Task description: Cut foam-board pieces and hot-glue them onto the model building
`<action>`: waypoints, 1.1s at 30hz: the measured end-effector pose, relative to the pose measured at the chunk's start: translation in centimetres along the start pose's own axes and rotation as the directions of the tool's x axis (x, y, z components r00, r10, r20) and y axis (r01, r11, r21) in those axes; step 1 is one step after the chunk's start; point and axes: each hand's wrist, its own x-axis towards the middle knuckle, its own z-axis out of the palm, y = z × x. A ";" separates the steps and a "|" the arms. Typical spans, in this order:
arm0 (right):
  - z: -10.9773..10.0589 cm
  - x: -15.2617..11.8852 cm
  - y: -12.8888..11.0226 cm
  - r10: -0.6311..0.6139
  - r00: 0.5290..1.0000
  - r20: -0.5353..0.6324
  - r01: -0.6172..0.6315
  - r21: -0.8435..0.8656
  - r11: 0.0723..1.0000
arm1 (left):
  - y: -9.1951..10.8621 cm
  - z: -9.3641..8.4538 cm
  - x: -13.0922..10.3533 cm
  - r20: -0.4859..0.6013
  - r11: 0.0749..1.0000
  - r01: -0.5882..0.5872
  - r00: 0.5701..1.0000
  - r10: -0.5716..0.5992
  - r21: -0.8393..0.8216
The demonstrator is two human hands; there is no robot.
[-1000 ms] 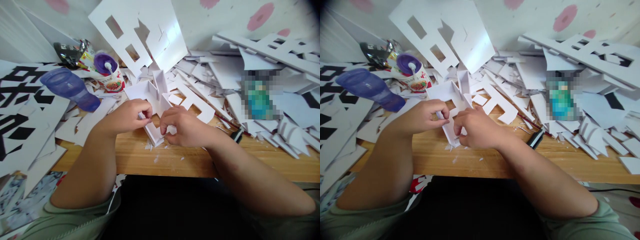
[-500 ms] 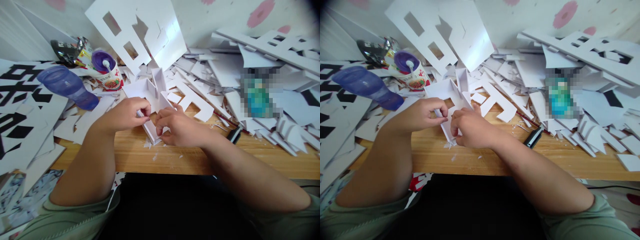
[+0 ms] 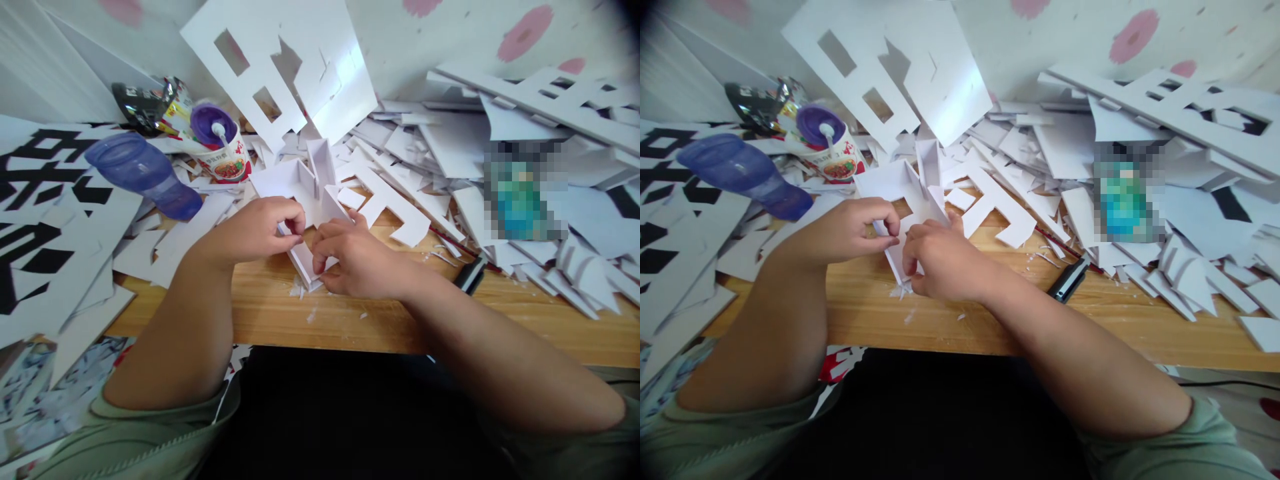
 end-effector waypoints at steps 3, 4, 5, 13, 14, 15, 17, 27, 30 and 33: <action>0.1 0.0 0.0 -0.008 1.000 -0.016 0.008 -0.012 1.000 | -0.1 0.0 -0.1 -0.009 1.000 0.004 1.000 -0.004 -0.003; 0.1 0.0 0.0 -0.012 1.000 -0.018 0.012 -0.011 1.000 | -0.1 0.1 -0.1 -0.010 1.000 0.005 1.000 -0.005 -0.004; 0.1 0.0 0.0 -0.015 1.000 -0.018 0.015 -0.009 1.000 | -0.1 0.1 -0.1 -0.011 1.000 0.005 1.000 -0.005 -0.006; -0.1 0.1 -0.2 -0.011 1.000 0.015 0.012 -0.022 1.000 | -0.2 0.1 -0.1 -0.018 1.000 -0.007 1.000 0.007 -0.016; -0.1 0.1 -0.2 -0.009 1.000 0.014 0.009 -0.020 1.000 | -0.2 0.1 -0.1 -0.019 1.000 -0.007 1.000 0.007 -0.019; -0.1 0.1 -0.2 -0.009 1.000 0.013 0.009 -0.018 1.000 | -0.2 0.2 -0.1 -0.021 1.000 -0.009 1.000 0.008 -0.020; 0.0 0.1 -0.2 -0.008 1.000 0.010 0.008 -0.014 1.000 | -0.2 0.2 -0.1 -0.027 1.000 -0.012 1.000 0.011 -0.017; -0.1 0.1 -0.4 -0.035 0.999 0.014 0.035 -0.019 0.999 | 0.0 0.1 -0.1 -0.030 1.000 0.001 1.000 -0.002 -0.013; -0.5 0.0 0.0 -0.068 0.997 0.021 0.068 0.023 0.997 | -0.1 0.2 -0.2 -0.038 1.000 -0.015 0.999 0.014 -0.023; -1.2 -0.2 0.9 -0.127 0.991 -0.033 0.130 0.127 0.983 | -0.2 0.2 -0.2 -0.042 0.999 -0.016 0.999 0.015 -0.033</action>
